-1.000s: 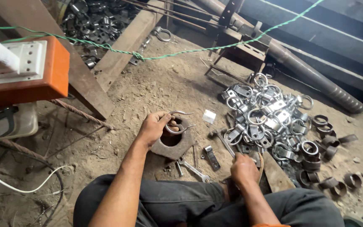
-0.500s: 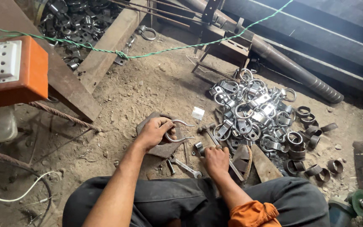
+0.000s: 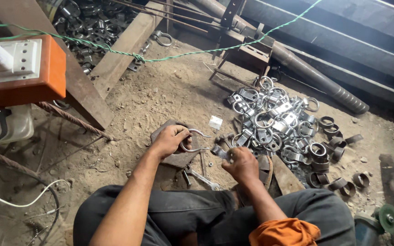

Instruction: The person sits on the floor and assembles metal hardware components, likely shackles or turnbuckles. They use a wrench to tighten nuts onto bolts and a hammer to tap parts into place. The person handles multiple metal pieces, including rings and threaded rods, and places the finished assemblies into a pile.

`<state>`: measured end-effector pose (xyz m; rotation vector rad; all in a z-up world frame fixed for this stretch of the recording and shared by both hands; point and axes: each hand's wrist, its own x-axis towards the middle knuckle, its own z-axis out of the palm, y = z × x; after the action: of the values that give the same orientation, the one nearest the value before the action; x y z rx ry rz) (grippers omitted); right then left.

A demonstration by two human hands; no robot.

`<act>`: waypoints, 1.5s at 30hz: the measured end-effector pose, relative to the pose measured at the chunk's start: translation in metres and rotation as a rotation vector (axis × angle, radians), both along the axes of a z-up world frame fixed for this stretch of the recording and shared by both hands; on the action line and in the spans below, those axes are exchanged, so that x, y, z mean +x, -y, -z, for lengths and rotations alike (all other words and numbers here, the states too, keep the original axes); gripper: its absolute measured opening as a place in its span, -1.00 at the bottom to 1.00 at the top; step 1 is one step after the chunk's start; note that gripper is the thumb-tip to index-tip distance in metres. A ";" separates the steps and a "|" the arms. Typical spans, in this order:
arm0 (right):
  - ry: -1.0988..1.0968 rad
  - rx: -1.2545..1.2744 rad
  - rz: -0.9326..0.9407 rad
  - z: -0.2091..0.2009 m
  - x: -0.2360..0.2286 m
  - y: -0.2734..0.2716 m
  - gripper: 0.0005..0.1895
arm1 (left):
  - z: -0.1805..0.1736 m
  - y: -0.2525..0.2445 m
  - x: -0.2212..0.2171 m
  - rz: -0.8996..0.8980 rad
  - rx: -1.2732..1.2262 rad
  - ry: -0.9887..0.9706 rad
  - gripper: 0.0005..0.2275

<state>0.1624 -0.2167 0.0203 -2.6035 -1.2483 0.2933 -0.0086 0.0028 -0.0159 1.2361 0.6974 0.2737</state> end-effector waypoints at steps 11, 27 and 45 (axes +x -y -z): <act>0.293 0.396 -0.489 -0.053 0.004 0.005 -0.63 | -0.025 0.014 -0.001 0.132 0.009 -0.023 -0.77; 0.227 0.407 -0.437 -0.056 0.001 0.018 -0.68 | -0.010 0.013 -0.002 0.145 -0.029 0.036 -0.77; -0.326 0.413 -0.324 -0.004 -0.014 0.011 -0.76 | -0.037 0.026 0.002 0.115 -0.039 -0.040 -0.76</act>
<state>0.1484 -0.2275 0.0244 -1.9193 -1.4273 0.4429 -0.0066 -0.0235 0.0207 1.2427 0.6603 0.1400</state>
